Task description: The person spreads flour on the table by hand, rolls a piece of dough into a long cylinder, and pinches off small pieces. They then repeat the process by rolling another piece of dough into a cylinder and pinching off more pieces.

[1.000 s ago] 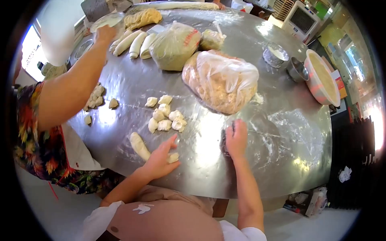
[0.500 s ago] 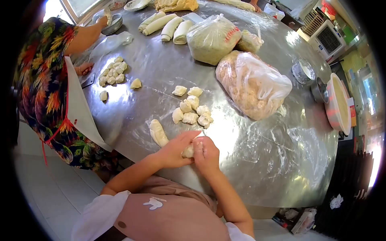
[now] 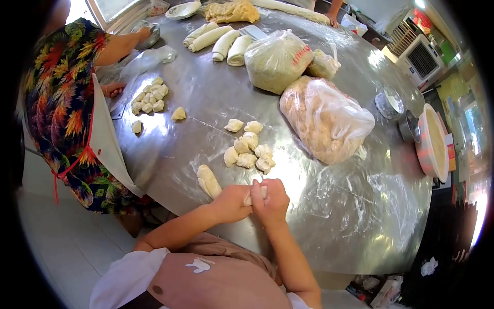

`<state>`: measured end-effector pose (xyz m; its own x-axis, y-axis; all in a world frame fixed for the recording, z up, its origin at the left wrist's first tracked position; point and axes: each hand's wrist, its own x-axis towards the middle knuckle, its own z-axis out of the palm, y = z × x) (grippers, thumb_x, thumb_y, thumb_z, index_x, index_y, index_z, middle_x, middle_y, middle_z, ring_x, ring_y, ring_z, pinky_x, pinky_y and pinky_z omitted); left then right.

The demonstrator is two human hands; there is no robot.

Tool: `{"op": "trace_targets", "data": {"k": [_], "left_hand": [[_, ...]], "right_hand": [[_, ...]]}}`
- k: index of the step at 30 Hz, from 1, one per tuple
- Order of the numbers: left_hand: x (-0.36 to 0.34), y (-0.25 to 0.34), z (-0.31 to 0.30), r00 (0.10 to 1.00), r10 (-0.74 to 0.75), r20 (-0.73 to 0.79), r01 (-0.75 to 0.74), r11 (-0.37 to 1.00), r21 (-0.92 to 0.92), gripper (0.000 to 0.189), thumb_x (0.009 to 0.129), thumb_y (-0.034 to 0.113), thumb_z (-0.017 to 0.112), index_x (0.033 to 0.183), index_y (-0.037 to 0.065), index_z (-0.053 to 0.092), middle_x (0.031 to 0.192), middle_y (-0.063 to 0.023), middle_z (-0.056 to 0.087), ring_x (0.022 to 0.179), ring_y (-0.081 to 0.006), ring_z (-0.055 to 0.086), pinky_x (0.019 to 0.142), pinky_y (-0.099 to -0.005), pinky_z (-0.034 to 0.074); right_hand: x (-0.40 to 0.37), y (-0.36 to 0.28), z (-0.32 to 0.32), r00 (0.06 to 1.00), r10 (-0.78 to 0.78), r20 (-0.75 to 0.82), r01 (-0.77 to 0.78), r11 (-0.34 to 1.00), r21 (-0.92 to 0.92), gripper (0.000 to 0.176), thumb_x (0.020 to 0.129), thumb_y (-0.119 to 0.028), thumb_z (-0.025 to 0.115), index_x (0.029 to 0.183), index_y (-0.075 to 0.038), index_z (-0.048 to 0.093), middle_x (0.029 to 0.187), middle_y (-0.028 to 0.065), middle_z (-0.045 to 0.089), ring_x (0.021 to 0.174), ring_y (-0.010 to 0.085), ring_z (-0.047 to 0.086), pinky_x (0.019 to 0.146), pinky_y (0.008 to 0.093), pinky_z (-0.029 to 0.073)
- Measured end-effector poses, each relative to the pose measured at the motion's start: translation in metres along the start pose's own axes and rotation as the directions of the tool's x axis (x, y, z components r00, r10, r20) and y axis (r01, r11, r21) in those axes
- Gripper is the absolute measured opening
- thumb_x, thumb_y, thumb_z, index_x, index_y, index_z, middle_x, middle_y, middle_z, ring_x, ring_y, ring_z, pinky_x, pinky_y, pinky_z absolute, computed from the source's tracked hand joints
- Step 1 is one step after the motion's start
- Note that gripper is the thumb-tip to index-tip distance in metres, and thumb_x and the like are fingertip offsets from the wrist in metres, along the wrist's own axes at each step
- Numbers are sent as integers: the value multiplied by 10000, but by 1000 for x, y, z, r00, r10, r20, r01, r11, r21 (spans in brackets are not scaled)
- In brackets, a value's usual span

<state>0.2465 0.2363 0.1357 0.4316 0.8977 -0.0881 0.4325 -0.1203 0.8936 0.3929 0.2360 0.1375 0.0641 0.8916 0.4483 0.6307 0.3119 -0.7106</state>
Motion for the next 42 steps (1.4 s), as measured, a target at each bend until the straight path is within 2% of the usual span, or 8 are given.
{"op": "trace_targets", "data": {"k": [6,11,14,16,20,27,35,42], "left_hand": [[-5,23,-6,989,93,119,-98,994,42,370,892,286,717,1222,135,644,952,-169,688,915,-396,656,788,-473,512],[5,29,-16,985,-129,113,130,991,-3,934,853,268,739,1576,142,162,1208,-199,625,1082,-428,606,924,-485,489],[7,20,-7,998,-64,-7,64,997,-36,1069,812,155,725,1609,103,15,1436,-212,471,1239,-425,527,1021,-463,457],[9,9,1,996,20,-88,-29,995,-97,1080,793,110,718,1610,105,12,1461,-221,440,1262,-422,514,1031,-458,455],[-2,-2,-13,976,204,75,-199,978,-67,981,784,61,692,1603,119,155,1498,-205,421,1285,-409,507,1036,-438,459],[-2,4,-12,998,-24,66,30,996,-81,563,847,174,630,1383,151,457,1047,-178,701,967,-386,667,803,-483,527],[-2,14,-15,997,-41,70,40,999,16,267,818,190,671,1062,79,669,1019,-160,687,941,-384,648,784,-450,518],[-4,15,-26,988,-10,155,16,999,-36,237,888,235,681,1089,109,677,1021,-141,692,950,-371,657,803,-433,517]], "right_hand": [[39,57,-16,976,199,87,-172,955,-243,209,923,-209,669,1009,-21,641,968,163,647,875,340,649,787,442,519],[33,30,-28,985,-56,166,110,936,-335,397,973,-195,587,1321,-17,516,1253,221,566,1075,380,602,951,415,489],[15,-25,-37,808,269,525,-349,936,57,343,975,-177,593,1265,-1,539,1191,205,581,1049,364,602,938,401,485],[-9,-8,-23,844,128,520,-241,958,156,264,972,-152,606,1192,-9,577,1117,189,598,1008,345,612,896,389,493],[-7,-15,-22,885,210,416,-278,954,110,127,986,-132,596,1032,-15,608,940,160,627,847,319,639,771,383,515],[-2,-26,-12,972,144,185,-162,983,87,123,969,-155,627,951,-35,608,896,164,612,797,319,628,695,396,513],[1,-27,-5,994,40,105,-37,999,-31,166,886,-155,725,902,-42,604,845,142,598,709,318,608,617,386,504],[27,16,4,997,70,45,-58,971,-231,197,879,-193,721,853,-43,595,812,169,617,740,366,616,651,438,500]]}}
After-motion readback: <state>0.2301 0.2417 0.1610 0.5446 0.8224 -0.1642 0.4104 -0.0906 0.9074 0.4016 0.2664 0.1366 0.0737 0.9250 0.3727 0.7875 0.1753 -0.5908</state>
